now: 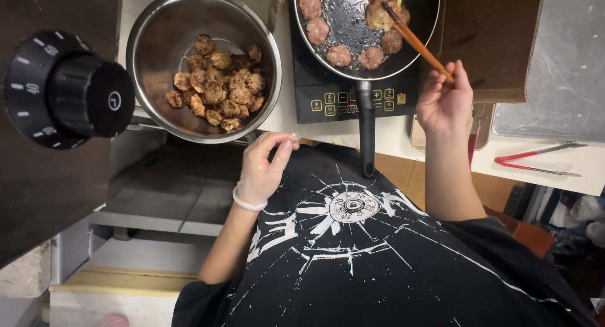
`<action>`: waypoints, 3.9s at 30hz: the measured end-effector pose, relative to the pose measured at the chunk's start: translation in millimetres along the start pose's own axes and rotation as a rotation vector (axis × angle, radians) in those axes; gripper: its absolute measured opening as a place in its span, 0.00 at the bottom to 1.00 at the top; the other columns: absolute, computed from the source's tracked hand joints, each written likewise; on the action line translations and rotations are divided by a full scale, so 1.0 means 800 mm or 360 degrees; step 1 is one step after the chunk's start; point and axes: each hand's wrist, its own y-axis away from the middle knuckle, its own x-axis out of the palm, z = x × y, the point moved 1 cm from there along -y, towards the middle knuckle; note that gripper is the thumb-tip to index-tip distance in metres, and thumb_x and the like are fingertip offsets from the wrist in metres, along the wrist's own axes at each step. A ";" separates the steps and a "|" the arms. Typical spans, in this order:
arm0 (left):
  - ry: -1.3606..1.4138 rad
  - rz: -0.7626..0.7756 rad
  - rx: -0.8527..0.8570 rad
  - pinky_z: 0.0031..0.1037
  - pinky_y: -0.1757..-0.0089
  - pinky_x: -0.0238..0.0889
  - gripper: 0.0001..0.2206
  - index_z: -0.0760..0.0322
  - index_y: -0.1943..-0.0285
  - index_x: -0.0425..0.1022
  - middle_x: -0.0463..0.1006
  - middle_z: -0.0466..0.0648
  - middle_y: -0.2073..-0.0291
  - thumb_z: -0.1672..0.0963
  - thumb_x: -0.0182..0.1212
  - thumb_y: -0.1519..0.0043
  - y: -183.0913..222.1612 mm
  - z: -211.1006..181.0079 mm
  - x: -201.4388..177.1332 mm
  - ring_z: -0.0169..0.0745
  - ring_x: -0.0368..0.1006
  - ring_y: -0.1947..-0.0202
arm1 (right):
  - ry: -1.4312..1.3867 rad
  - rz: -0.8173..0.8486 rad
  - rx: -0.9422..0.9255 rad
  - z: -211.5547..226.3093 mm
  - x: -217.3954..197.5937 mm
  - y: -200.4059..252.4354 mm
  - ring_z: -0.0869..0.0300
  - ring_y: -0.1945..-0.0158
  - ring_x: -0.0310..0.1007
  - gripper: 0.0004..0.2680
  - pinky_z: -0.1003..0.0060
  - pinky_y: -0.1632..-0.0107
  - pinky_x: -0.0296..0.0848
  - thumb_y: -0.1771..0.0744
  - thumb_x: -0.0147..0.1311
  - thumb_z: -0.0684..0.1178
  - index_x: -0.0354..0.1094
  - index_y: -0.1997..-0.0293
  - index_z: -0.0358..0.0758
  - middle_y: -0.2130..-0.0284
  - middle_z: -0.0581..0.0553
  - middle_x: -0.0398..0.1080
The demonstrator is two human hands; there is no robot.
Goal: Frying meatballs in a pan and arranging raw ones on a metal tray.
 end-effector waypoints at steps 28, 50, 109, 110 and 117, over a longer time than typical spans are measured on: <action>-0.0034 0.0059 -0.0041 0.24 0.52 0.70 0.05 0.70 0.51 0.78 0.83 0.49 0.60 0.61 0.58 0.31 -0.004 0.009 0.003 0.37 0.79 0.57 | 0.1880 0.0162 -0.1583 0.019 0.010 -0.026 0.59 0.70 0.81 0.10 0.69 0.68 0.76 0.25 0.56 0.46 0.75 0.57 0.26 0.71 0.41 0.76; -0.0109 0.0161 -0.0046 0.25 0.52 0.70 0.05 0.70 0.51 0.78 0.83 0.50 0.60 0.61 0.58 0.32 -0.022 -0.003 0.024 0.38 0.80 0.57 | 0.2121 0.0328 -0.1749 -0.014 0.015 -0.014 0.55 0.64 0.83 0.06 0.67 0.63 0.83 0.26 0.57 0.39 0.75 0.55 0.23 0.62 0.36 0.77; 0.0190 0.1407 0.0129 0.27 0.52 0.70 0.04 0.71 0.55 0.76 0.81 0.51 0.59 0.62 0.58 0.35 0.045 -0.097 0.569 0.41 0.77 0.57 | 0.0302 -0.1033 -0.1775 0.249 -0.453 0.378 0.54 0.73 0.76 0.09 0.62 0.71 0.72 0.26 0.47 0.52 0.64 0.51 0.35 0.64 0.43 0.72; 0.0127 0.1413 0.0238 0.27 0.51 0.70 0.07 0.71 0.51 0.76 0.82 0.52 0.57 0.62 0.58 0.36 0.057 -0.099 0.605 0.42 0.78 0.56 | 0.0302 -0.1042 -0.1713 0.256 -0.478 0.392 0.54 0.72 0.76 0.10 0.62 0.70 0.73 0.26 0.46 0.52 0.65 0.51 0.35 0.64 0.41 0.73; -0.0050 0.1346 0.0700 0.36 0.41 0.65 0.14 0.70 0.41 0.74 0.78 0.57 0.45 0.59 0.61 0.35 0.066 -0.138 0.788 0.54 0.74 0.41 | 0.0145 -0.1078 -0.1630 0.332 -0.593 0.443 0.53 0.71 0.76 0.10 0.61 0.67 0.73 0.25 0.46 0.52 0.64 0.50 0.35 0.62 0.35 0.73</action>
